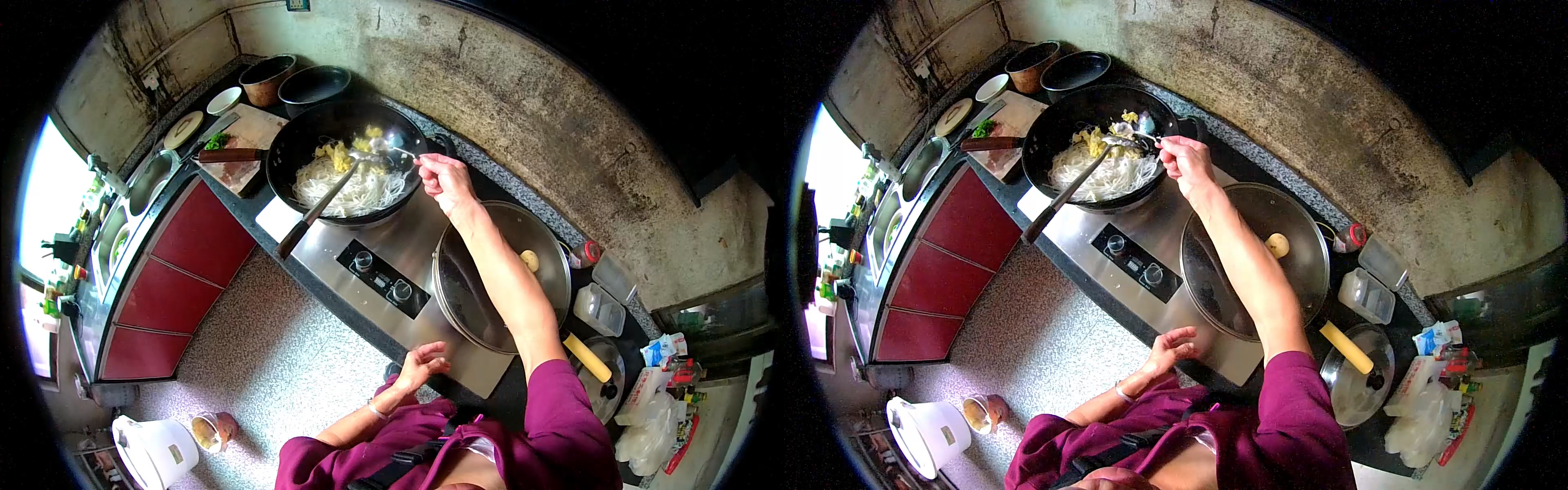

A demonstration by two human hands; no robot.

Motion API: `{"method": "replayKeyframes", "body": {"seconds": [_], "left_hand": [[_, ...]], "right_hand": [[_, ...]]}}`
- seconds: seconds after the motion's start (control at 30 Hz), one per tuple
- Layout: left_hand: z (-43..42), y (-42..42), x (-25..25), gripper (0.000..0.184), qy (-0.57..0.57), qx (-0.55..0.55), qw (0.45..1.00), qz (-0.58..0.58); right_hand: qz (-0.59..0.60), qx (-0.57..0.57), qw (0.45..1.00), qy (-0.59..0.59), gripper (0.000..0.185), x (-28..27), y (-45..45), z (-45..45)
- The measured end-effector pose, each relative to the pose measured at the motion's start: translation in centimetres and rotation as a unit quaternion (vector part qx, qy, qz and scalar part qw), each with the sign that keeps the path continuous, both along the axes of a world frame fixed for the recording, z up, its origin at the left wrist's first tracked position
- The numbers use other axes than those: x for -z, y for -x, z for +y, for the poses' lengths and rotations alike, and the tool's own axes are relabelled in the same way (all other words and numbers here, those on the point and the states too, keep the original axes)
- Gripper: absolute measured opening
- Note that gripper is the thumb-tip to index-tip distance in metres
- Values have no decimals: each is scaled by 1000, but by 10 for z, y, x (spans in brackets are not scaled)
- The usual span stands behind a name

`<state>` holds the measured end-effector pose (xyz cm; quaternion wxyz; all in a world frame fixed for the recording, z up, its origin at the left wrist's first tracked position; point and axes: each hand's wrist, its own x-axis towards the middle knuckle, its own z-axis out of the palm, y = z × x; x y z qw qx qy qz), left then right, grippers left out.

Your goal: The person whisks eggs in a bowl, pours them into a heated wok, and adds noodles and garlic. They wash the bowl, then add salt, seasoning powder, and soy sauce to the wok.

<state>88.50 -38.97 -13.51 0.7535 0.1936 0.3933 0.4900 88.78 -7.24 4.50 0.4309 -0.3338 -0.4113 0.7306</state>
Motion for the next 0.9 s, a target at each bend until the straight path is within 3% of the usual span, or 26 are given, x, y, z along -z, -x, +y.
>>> {"method": "replayKeyframes", "body": {"seconds": [0.1,0.9], "left_hand": [[0,0,0,37,1,16,1000,4],[-2,-19,-13,37,-20,80,996,43]], "right_hand": [[-45,18,999,19,10,10,0,-4],[31,-8,999,16,8,-4,-16,-23]]}}
